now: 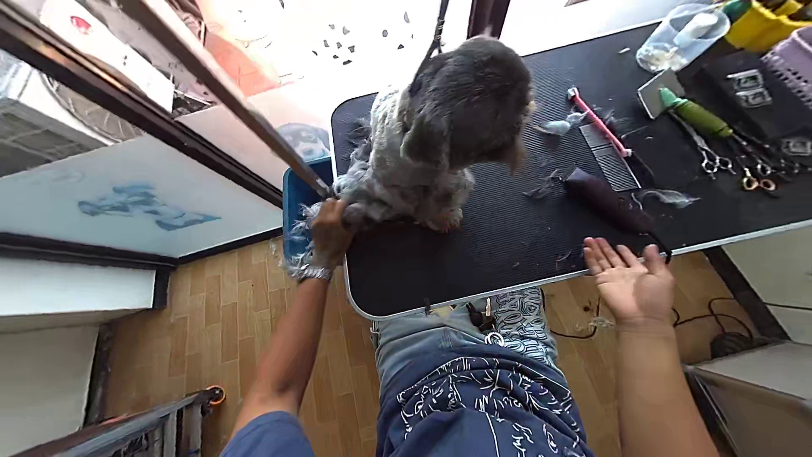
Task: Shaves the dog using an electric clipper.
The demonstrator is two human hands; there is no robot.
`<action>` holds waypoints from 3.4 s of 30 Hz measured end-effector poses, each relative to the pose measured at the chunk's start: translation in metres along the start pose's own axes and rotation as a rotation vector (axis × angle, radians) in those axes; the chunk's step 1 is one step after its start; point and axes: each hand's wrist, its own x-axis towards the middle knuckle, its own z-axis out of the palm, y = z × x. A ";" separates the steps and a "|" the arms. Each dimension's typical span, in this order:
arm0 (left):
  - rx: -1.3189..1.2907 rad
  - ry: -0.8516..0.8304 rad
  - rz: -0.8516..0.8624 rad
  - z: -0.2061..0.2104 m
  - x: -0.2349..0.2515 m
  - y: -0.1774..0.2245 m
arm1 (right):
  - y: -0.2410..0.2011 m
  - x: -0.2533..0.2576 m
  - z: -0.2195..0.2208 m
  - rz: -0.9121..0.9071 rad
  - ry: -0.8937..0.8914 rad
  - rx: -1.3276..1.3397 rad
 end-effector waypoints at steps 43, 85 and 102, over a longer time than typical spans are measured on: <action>-1.075 -0.321 -0.200 -0.015 0.072 0.119 | 0.002 0.007 0.039 -0.118 -0.269 0.277; -1.018 -0.580 0.233 0.013 0.134 0.114 | 0.098 -0.049 0.229 -1.403 -0.886 -0.726; -1.400 -0.728 0.140 0.019 0.124 0.137 | 0.057 -0.072 0.224 -1.335 -0.898 -0.961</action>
